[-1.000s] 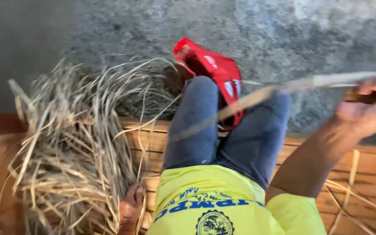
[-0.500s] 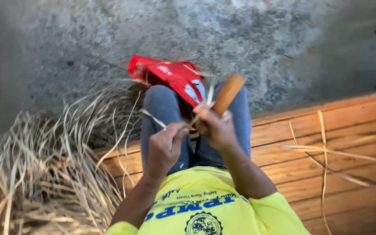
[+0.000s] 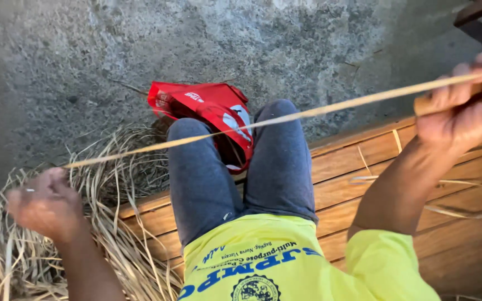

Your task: Stripping and smoothing plant fibers using a wooden tool

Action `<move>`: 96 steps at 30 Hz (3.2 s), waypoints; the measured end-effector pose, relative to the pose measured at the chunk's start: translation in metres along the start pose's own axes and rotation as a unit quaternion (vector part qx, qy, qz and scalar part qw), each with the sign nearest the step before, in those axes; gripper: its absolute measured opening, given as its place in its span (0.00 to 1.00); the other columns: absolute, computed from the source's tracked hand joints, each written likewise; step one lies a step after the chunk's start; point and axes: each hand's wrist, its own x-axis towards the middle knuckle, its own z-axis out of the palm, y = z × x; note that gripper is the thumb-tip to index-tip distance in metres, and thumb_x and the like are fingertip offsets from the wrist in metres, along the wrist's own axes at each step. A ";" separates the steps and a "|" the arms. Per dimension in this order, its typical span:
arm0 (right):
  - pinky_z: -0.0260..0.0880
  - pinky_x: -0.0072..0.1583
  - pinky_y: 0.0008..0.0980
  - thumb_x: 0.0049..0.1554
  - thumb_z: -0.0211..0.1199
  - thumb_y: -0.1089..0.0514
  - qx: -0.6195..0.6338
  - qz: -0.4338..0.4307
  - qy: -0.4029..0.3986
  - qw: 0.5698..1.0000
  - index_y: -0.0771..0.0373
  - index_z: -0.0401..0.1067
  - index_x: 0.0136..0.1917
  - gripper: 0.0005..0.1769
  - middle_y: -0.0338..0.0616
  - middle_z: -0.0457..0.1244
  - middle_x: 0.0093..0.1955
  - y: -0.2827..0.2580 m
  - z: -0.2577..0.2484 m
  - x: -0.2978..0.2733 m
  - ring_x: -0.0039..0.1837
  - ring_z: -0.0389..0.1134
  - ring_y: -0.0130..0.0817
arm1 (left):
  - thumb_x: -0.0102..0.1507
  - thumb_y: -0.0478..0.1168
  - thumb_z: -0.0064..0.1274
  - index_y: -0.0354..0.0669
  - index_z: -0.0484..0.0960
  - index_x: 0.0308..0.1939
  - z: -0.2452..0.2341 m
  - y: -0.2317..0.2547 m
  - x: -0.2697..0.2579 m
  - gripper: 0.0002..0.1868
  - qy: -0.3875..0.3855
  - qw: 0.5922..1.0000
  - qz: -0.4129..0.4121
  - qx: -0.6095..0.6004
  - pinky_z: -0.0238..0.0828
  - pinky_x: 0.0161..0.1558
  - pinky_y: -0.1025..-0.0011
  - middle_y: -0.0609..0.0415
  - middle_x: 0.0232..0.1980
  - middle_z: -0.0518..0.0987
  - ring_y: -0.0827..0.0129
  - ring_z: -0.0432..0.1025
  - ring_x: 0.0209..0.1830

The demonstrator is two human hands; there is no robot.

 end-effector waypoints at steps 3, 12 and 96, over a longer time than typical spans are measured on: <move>0.51 0.34 0.21 0.64 0.65 0.51 -0.025 -0.073 0.079 0.994 0.55 0.74 0.52 0.08 0.31 0.61 0.42 0.010 0.042 0.010 0.32 0.50 0.22 | 0.77 0.35 0.68 0.43 0.87 0.38 0.016 -0.031 -0.001 0.12 -0.014 0.995 0.053 0.081 0.73 0.49 0.69 0.53 0.47 0.74 0.61 0.71 0.48; 0.69 0.35 0.40 0.55 0.58 0.28 -0.530 0.382 0.093 0.752 0.46 0.78 0.49 0.24 0.48 0.68 0.36 0.221 -0.024 -0.071 0.36 0.70 0.44 | 0.65 0.38 0.63 0.56 0.90 0.47 0.079 0.215 0.018 0.08 -0.055 0.986 0.023 -0.157 0.78 0.37 0.64 0.56 0.36 0.85 0.60 0.80 0.36; 0.70 0.43 0.27 0.61 0.67 0.60 -0.268 0.103 -0.156 0.945 0.64 0.78 0.52 0.08 0.38 0.67 0.32 0.272 0.114 -0.159 0.39 0.64 0.21 | 0.69 0.37 0.53 0.46 0.82 0.42 0.156 0.275 -0.105 0.03 -0.159 0.516 -0.522 -0.660 0.80 0.48 0.68 0.51 0.39 0.85 0.65 0.81 0.39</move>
